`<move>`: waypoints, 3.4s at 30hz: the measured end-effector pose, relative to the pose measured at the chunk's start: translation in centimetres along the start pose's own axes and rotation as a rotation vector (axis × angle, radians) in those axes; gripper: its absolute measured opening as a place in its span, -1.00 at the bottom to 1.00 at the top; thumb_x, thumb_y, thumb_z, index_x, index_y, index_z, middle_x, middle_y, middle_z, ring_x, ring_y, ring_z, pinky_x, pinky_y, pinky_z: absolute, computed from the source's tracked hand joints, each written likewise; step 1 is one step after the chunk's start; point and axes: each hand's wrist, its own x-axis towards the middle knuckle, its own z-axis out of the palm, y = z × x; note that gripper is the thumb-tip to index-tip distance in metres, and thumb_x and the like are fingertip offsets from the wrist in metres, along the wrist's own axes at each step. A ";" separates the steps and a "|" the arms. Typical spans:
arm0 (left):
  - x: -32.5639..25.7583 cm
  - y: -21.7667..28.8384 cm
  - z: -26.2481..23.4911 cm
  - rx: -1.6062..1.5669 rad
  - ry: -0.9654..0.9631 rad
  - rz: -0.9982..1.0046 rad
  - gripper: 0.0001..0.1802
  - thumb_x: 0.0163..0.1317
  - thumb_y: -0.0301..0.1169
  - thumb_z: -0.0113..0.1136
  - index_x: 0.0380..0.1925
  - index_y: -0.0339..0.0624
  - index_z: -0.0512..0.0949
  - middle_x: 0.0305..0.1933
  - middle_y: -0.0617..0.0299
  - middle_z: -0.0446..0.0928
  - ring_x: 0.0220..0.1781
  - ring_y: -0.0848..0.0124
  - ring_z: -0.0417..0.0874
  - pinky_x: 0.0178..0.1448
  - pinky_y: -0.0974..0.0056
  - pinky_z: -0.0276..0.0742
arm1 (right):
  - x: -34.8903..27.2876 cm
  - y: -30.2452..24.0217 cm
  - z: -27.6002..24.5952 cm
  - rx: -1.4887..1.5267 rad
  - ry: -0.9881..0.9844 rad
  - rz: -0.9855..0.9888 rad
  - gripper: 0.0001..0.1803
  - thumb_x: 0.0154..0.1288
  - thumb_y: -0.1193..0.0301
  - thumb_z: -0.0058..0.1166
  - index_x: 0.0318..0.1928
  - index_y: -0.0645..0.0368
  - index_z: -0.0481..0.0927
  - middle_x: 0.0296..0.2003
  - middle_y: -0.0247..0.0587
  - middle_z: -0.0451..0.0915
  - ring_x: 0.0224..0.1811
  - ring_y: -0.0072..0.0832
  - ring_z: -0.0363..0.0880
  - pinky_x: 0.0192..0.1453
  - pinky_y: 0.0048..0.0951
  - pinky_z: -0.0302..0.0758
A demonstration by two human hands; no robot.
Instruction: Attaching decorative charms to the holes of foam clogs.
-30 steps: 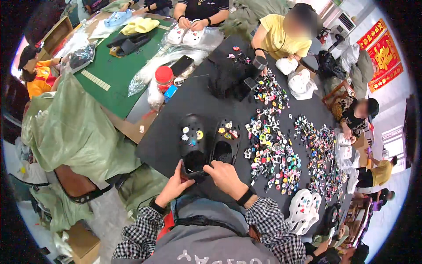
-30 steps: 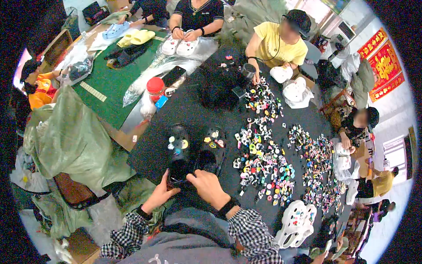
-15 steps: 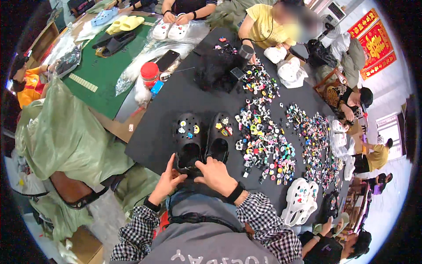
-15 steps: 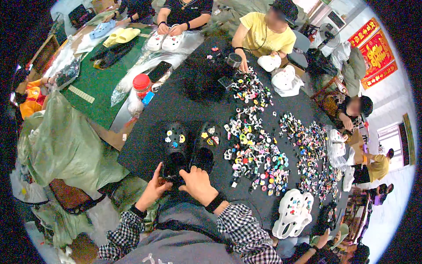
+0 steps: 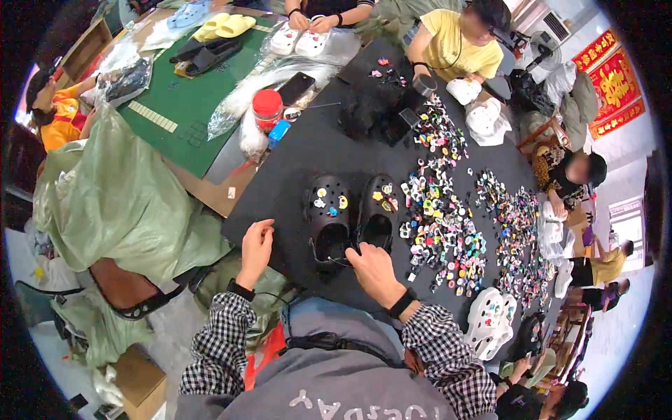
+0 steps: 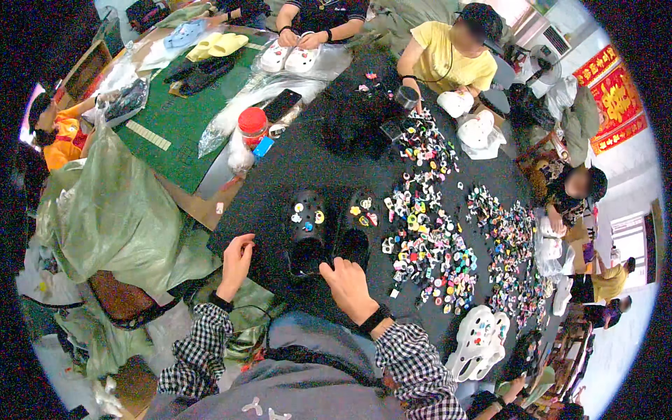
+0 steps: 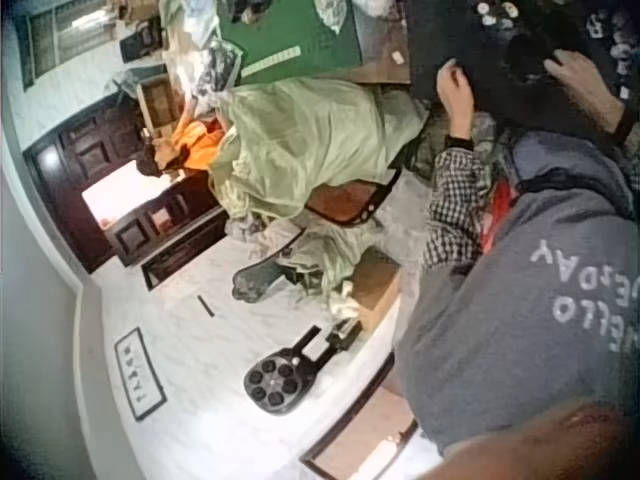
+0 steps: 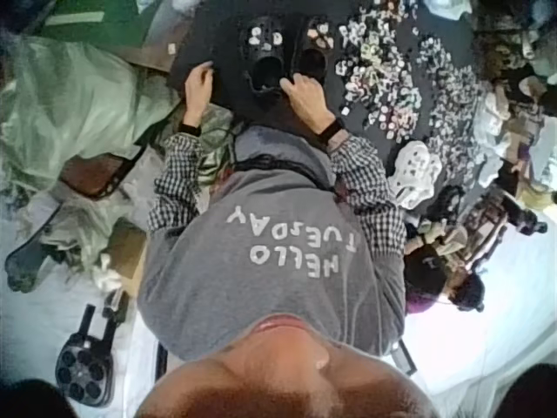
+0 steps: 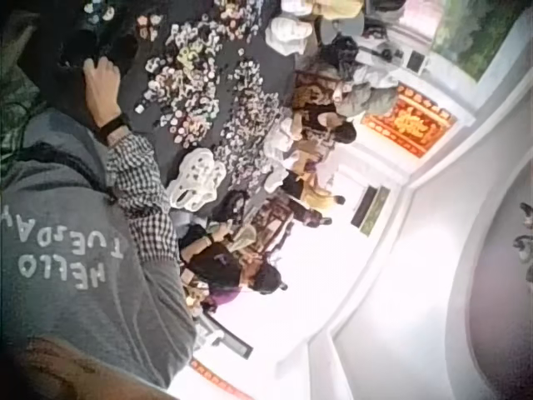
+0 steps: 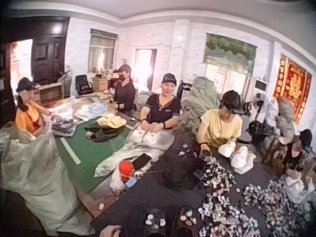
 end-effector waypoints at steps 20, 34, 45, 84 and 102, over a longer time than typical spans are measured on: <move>1.6 -0.6 1.8 0.270 0.055 0.234 -0.80 0.06 -0.55 0.09 -0.27 -0.19 0.55 -0.31 0.14 0.47 -0.17 0.13 0.45 -0.06 0.10 0.37 | 1.3 0.9 -4.0 0.019 0.142 0.072 -0.75 -0.11 0.59 0.07 -0.33 0.10 0.42 -0.47 -0.14 0.36 -0.40 -0.17 0.45 -0.37 -0.19 0.40; 1.2 -3.4 3.3 -0.737 0.099 -0.188 -0.58 -0.14 -0.53 0.27 -0.17 -0.28 0.50 -0.08 0.08 0.49 -0.11 0.05 0.48 -0.01 0.13 0.42 | 11.1 -2.8 -15.7 0.544 -0.175 -0.163 -0.63 -0.07 0.49 0.21 -0.17 0.23 0.48 -0.36 0.03 0.52 -0.24 0.00 0.53 -0.20 -0.15 0.47; 2.3 -1.3 2.5 0.303 0.030 0.275 -0.73 -0.01 -0.45 0.18 -0.22 -0.10 0.55 -0.24 0.16 0.51 -0.21 0.13 0.53 -0.14 0.07 0.46 | 31.4 -11.0 -10.1 0.814 -0.345 -0.434 -0.66 0.02 0.40 0.27 -0.21 0.29 0.50 -0.43 -0.16 0.58 -0.33 -0.43 0.55 -0.17 -0.35 0.48; 1.9 -0.2 3.0 0.388 -0.014 0.288 -0.80 0.08 -0.57 -0.01 -0.28 -0.25 0.51 -0.31 0.04 0.44 -0.19 0.07 0.45 -0.10 0.06 0.35 | -12.4 1.8 -7.5 0.831 -0.048 0.469 -0.55 0.37 0.24 -0.01 0.17 0.21 0.40 0.05 -0.03 0.48 0.13 -0.15 0.44 0.20 -0.25 0.37; 0.2 2.5 4.4 0.277 0.083 0.177 -0.72 0.12 -0.55 -0.01 -0.16 -0.30 0.55 -0.12 0.00 0.53 -0.02 0.12 0.50 0.11 0.17 0.40 | -30.4 6.5 -8.2 0.940 0.341 1.199 -0.63 0.23 0.52 0.11 0.07 0.26 0.51 -0.11 -0.16 0.60 -0.07 -0.42 0.54 0.01 -0.48 0.45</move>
